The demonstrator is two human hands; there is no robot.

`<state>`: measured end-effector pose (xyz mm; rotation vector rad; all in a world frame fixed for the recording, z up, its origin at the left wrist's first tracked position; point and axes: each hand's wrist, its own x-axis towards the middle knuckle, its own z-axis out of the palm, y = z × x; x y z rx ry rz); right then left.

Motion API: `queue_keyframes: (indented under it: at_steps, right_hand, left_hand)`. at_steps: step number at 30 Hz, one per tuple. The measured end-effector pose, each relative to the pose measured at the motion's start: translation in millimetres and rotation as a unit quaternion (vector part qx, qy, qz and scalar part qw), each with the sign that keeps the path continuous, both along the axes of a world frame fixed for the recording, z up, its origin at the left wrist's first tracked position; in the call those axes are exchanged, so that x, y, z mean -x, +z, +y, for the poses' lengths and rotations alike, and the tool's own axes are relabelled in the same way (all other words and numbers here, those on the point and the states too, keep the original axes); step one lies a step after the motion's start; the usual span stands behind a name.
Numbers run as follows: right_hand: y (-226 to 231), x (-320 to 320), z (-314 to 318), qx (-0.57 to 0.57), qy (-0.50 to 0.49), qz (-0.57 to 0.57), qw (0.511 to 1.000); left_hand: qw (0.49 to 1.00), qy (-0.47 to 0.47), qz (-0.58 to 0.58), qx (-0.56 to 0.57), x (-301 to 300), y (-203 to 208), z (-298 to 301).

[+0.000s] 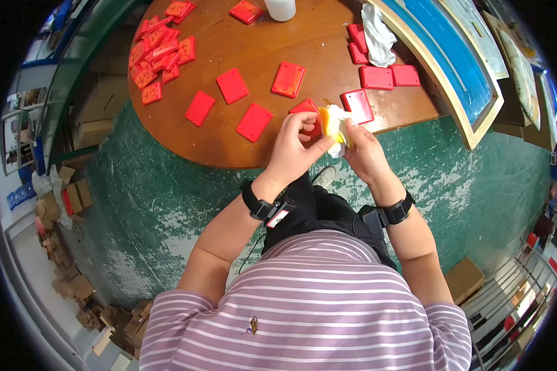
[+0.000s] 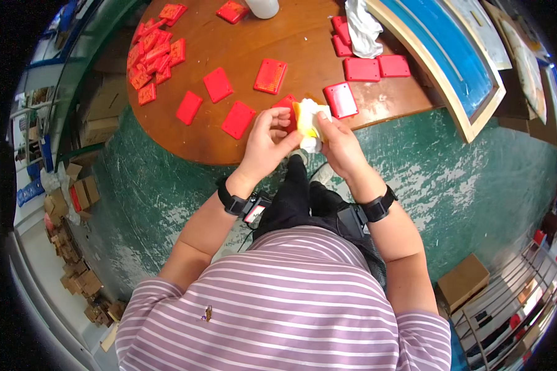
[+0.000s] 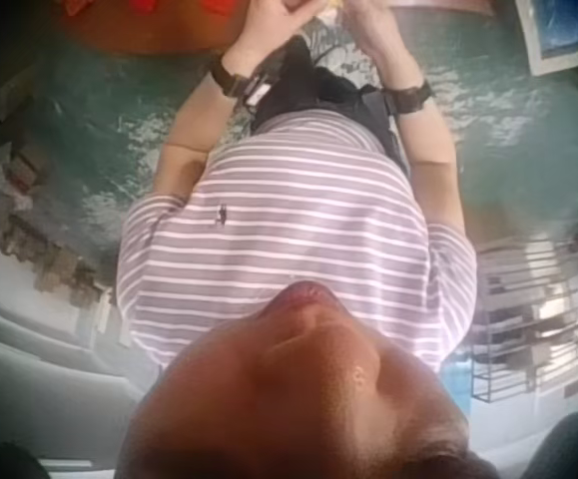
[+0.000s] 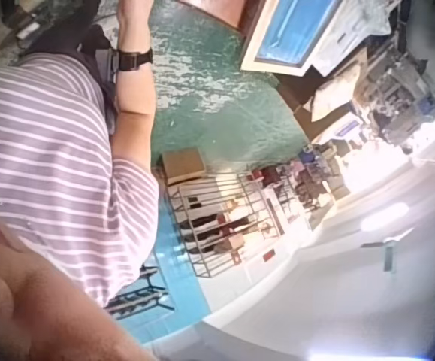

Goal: Cleaning small red sign squares with a cloth and solution before applying white adhesive backing.

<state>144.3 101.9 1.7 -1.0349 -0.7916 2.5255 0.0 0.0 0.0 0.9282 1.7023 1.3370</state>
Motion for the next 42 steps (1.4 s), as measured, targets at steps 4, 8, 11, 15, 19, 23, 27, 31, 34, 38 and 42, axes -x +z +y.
queue_keyframes:
  at_steps: [4, 8, 11, 15, 19, 23, 27, 31, 34, 38, 42]
  right_hand:
    - [7.5, -1.5, -2.9, 0.009, -0.04, 0.044, 0.998]
    - [29.7, -7.9, -5.5, 0.058, -0.046, 0.101, 0.992]
    - [25.3, -15.1, -4.2, 0.04, -0.02, 0.112, 0.993]
    - [28.0, -18.8, -6.5, 0.04, -0.036, 0.11, 0.993]
    - [27.0, -21.1, -10.9, -0.068, -0.092, 0.088, 0.99]
    - [12.4, -23.0, -18.9, -0.347, -0.1, -0.046, 0.931]
    - [11.6, -22.2, -19.6, -0.539, -0.13, -0.067, 0.83]
    - [18.9, -27.3, -21.3, -0.381, -0.176, 0.015, 0.907]
    - [18.3, -36.0, -19.9, -0.199, -0.127, 0.042, 0.971]
    - [15.0, -36.5, -14.9, -0.078, -0.087, 0.066, 0.991]
    - [26.2, -29.9, -8.9, 0.036, -0.105, 0.116, 0.987]
  left_hand:
    - [1.0, 0.01, -0.017, -0.018, -0.3, 7.3, 3.8]
    - [0.987, -0.008, -0.157, -0.02, -4.2, 16.2, -4.3]
    - [0.982, -0.008, -0.186, -0.045, -3.8, 21.9, -5.6]
    - [0.933, 0.043, -0.356, -0.033, -1.5, 34.2, -7.9]
    - [0.931, 0.049, -0.36, -0.046, -0.2, 43.7, -7.1]
    - [0.973, 0.011, -0.232, 0.01, -9.8, 53.8, -4.6]
    - [0.976, -0.019, -0.203, 0.082, -2.7, 50.0, 1.1]
    - [0.907, 0.097, -0.407, -0.043, 6.3, 55.7, 5.1]
    - [0.877, 0.097, -0.467, -0.053, 9.5, 56.9, 6.5]
    - [0.86, 0.072, -0.499, -0.08, 9.3, 58.5, 9.5]
    - [0.865, 0.046, -0.488, -0.107, 6.4, 53.8, 9.2]
